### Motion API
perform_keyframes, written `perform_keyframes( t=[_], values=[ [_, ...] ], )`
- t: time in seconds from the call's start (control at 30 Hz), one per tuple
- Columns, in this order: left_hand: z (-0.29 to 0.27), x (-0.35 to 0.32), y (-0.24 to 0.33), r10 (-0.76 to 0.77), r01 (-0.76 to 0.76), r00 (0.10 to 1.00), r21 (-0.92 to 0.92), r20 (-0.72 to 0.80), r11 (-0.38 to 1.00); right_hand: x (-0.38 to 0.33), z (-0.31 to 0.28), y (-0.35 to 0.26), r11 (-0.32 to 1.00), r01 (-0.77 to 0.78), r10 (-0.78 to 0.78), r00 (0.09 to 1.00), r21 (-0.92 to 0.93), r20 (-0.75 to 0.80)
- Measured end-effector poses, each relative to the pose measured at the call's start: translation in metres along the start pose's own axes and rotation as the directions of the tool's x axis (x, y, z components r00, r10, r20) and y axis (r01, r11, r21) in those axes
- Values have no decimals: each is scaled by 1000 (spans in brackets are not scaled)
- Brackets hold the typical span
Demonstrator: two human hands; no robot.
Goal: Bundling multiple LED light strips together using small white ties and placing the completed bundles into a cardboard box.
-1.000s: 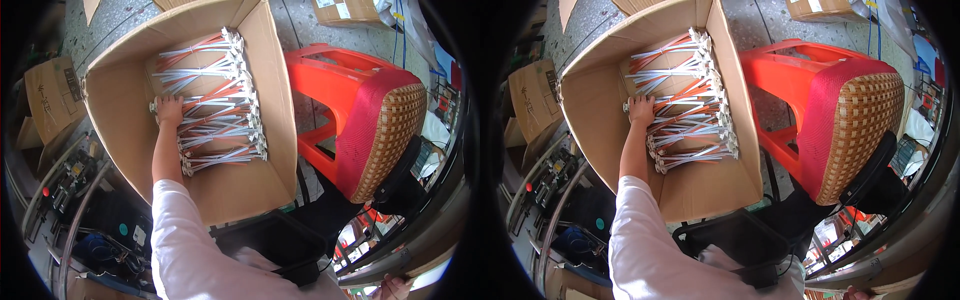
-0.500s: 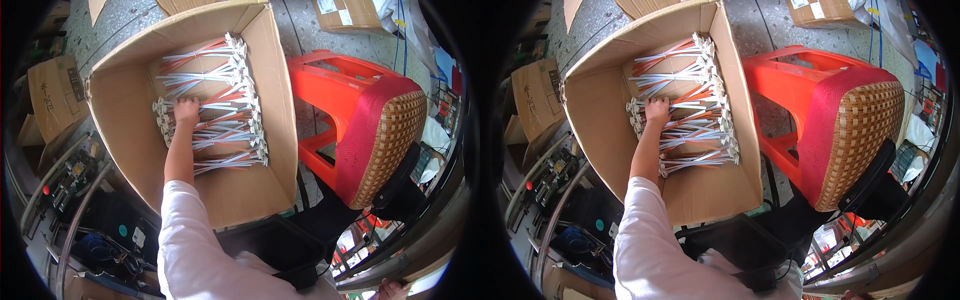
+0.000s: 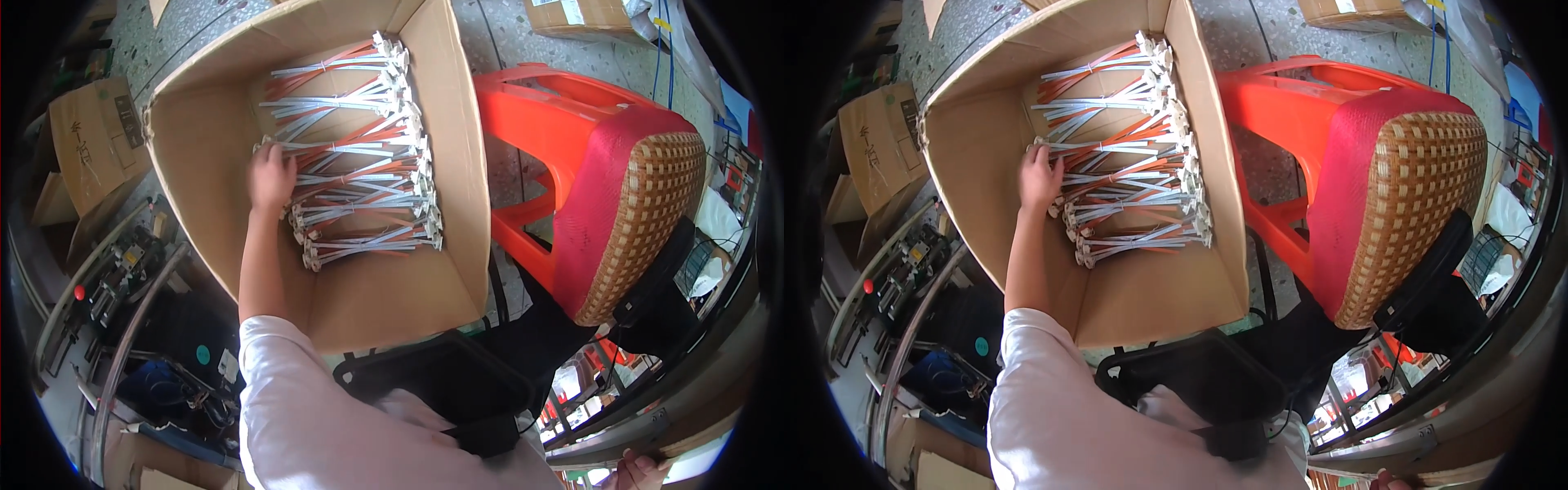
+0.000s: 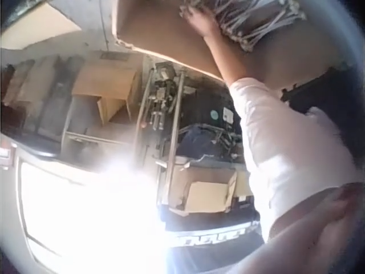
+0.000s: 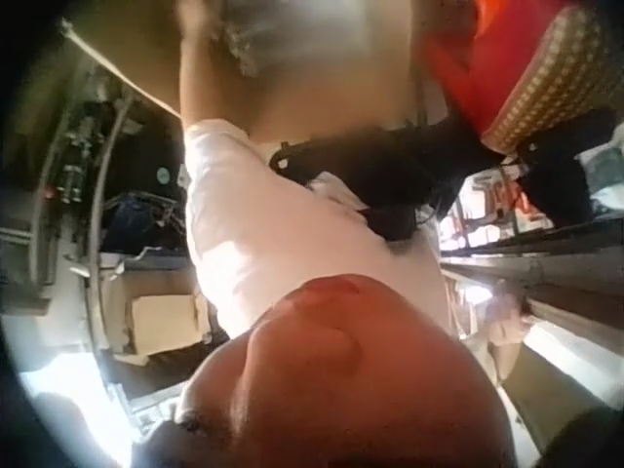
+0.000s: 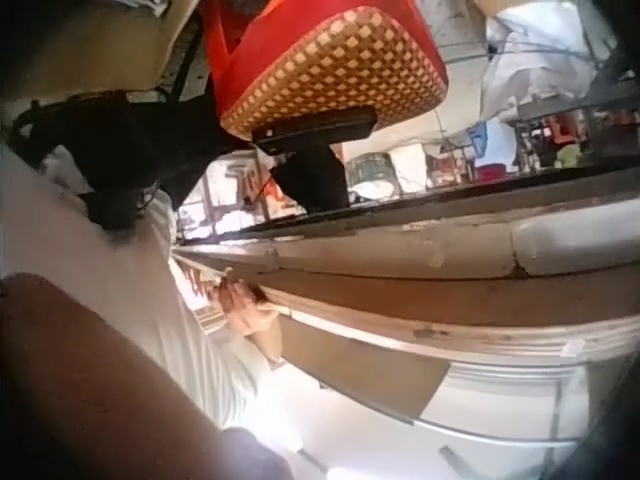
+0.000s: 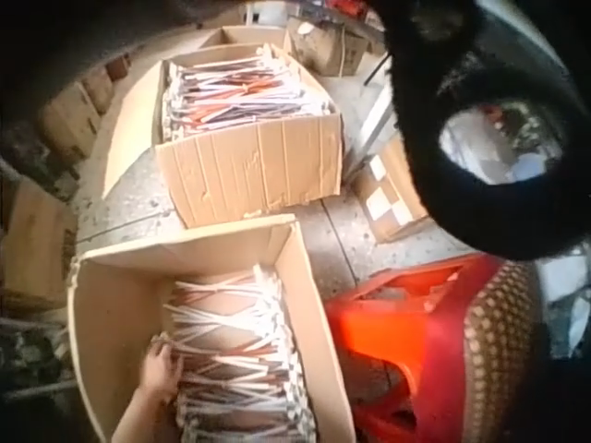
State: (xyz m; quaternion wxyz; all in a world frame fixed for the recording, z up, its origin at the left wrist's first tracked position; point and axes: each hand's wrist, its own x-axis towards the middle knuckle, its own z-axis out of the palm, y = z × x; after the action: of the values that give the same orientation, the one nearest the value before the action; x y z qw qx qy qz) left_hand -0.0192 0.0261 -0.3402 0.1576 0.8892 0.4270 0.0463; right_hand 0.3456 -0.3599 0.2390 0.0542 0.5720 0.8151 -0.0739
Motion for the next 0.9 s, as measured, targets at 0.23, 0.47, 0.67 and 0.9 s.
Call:
perform_keyframes(
  t=[0.23, 0.47, 0.67, 0.9],
  values=[
    [-21, -78, 13, -69, 60, 980, 50, 187, 997, -13, -11, -8, 980, 24, 10, 985, -196, 172],
    [36, -127, 46, 143, -189, 943, 129, 300, 973, 35, -9, -8, 992, -106, 96, 987, 71, 129],
    [51, -65, 36, 29, -76, 988, 319, 150, 945, 6, -21, -14, 990, -141, 136, 975, 15, 174],
    [66, -48, 32, -135, -275, 822, 593, 553, 757, -83, -23, -1, 974, -41, -12, 973, 221, 230]
  ],
)
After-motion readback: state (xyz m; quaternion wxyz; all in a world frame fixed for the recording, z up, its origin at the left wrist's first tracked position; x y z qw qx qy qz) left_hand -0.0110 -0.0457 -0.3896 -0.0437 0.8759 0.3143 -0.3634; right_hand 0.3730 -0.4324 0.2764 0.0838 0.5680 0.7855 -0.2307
